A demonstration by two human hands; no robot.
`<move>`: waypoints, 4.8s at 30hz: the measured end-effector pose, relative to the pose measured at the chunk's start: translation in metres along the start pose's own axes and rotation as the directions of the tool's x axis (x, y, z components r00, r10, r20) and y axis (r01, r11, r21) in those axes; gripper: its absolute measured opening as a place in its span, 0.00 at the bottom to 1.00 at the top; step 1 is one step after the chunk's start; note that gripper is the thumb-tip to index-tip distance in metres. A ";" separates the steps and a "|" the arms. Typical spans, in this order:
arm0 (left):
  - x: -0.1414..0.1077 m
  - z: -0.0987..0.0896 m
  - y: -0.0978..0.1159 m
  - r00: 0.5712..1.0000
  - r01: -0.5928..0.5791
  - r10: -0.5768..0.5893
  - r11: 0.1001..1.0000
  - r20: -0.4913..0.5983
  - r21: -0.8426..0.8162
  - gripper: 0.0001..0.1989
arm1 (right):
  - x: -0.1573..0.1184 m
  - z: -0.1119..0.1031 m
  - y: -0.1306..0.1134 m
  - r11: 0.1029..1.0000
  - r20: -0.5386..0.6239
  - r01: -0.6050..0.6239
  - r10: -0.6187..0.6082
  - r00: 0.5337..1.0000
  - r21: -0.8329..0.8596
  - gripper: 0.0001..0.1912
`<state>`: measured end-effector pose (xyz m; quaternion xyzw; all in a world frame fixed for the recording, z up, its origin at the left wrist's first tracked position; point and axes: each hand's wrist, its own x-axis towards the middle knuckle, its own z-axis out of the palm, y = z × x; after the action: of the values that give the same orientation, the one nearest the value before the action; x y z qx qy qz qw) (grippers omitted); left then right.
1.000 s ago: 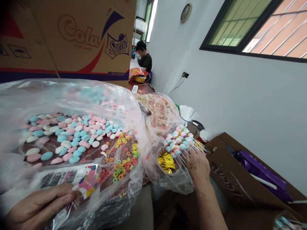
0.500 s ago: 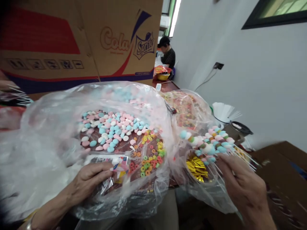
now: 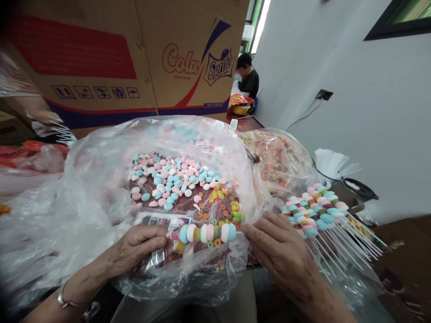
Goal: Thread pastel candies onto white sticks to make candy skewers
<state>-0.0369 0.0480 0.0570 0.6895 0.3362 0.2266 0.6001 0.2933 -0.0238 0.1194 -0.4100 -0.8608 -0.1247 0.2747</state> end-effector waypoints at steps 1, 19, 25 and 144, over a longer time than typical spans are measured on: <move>0.000 -0.001 0.000 1.000 -0.005 0.005 1.000 -0.003 0.017 0.17 | 0.000 0.000 0.001 1.000 0.011 0.019 -0.019 1.000 -0.003 0.11; 0.013 0.013 0.029 0.907 0.267 -0.217 0.959 0.361 -0.094 0.10 | 0.023 0.028 -0.002 0.980 0.192 0.014 -0.053 0.980 0.196 0.10; 0.013 0.018 0.019 0.893 0.304 -0.225 0.940 0.391 -0.155 0.15 | 0.032 0.034 -0.010 0.973 0.292 -0.013 -0.055 0.955 0.229 0.13; -0.010 0.021 0.002 0.996 -0.066 0.043 0.947 0.078 0.316 0.11 | 0.078 0.052 -0.024 0.879 0.739 -0.333 -0.033 0.672 0.342 0.15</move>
<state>-0.0279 0.0262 0.0557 0.7938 0.3278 0.1616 0.4861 0.2155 0.0342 0.1223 -0.4213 -0.8644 0.2744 0.0078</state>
